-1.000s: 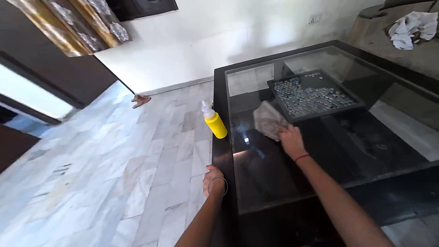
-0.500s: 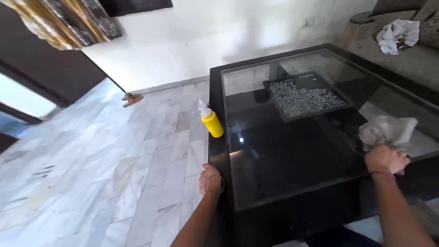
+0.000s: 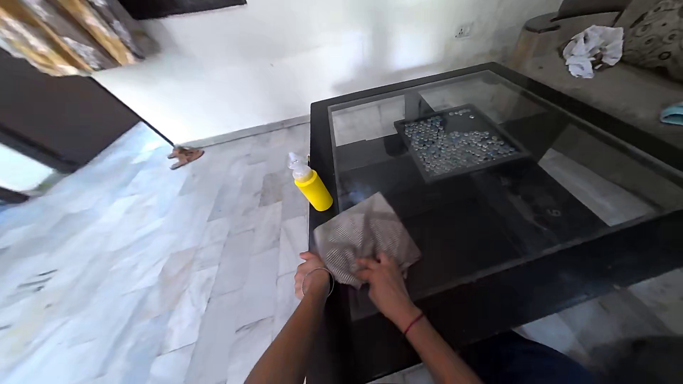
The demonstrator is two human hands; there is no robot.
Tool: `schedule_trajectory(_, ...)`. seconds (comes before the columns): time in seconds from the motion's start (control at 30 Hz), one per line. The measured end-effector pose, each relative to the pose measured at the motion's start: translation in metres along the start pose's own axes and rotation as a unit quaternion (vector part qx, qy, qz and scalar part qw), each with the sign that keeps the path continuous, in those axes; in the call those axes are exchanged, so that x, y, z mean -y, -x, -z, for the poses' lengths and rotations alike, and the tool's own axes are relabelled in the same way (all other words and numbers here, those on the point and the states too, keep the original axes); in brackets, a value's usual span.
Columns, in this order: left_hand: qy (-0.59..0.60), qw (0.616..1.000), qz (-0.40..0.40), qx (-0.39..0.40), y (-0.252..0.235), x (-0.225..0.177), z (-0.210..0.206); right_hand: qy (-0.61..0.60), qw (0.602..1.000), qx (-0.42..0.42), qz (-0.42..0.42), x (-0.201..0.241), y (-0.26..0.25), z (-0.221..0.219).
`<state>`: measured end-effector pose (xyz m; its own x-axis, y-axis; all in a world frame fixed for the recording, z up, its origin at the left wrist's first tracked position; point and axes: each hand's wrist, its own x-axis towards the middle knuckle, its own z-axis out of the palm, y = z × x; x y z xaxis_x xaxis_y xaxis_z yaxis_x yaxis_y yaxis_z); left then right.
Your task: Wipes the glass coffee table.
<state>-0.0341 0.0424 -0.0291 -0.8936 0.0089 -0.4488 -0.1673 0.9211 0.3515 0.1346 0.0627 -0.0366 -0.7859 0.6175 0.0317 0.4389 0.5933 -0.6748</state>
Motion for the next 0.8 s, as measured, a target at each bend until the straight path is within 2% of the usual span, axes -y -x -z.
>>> schedule_trajectory(0.1, -0.016, 1.000, -0.015, -0.001, -0.002, 0.002, -0.001, -0.021, 0.999, 0.043, 0.020, 0.000, 0.003, 0.008)
schedule_trajectory(0.23, 0.016, 1.000, 0.012, -0.009, -0.005, -0.002, -0.004, -0.030, 0.998, 0.043, -0.043, -0.029, 0.003, 0.047)
schedule_trajectory(0.3, 0.028, 0.999, 0.020, -0.013, -0.005, -0.003, -0.004, -0.021, 0.996, 0.001, -0.085, -0.058, 0.004, 0.069)
schedule_trajectory(0.43, 0.038, 0.999, 0.022, -0.014, -0.005, -0.003, -0.004, 0.017, 0.971, -0.187, -0.147, -0.116, 0.026, 0.112)
schedule_trajectory(0.57, 0.037, 0.999, 0.028, -0.012, -0.005, -0.003, -0.004, 0.069, 0.887, -0.359, -0.282, -0.148, 0.054, 0.142)
schedule_trajectory(0.67, 0.038, 0.999, 0.030, -0.012, -0.006, -0.003, -0.004, 0.082, 0.832, -0.392, -0.384, -0.153, 0.060, 0.149)
schedule_trajectory(0.7, 0.038, 0.999, 0.031, -0.013, -0.005, -0.003, -0.004, 0.089, 0.828, -0.383, -0.399, -0.152, 0.057, 0.148)
schedule_trajectory(0.8, 0.046, 0.998, 0.039, -0.010, -0.002, -0.004, -0.003, 0.121, 0.854, -0.328, -0.385, -0.149, 0.040, 0.137)
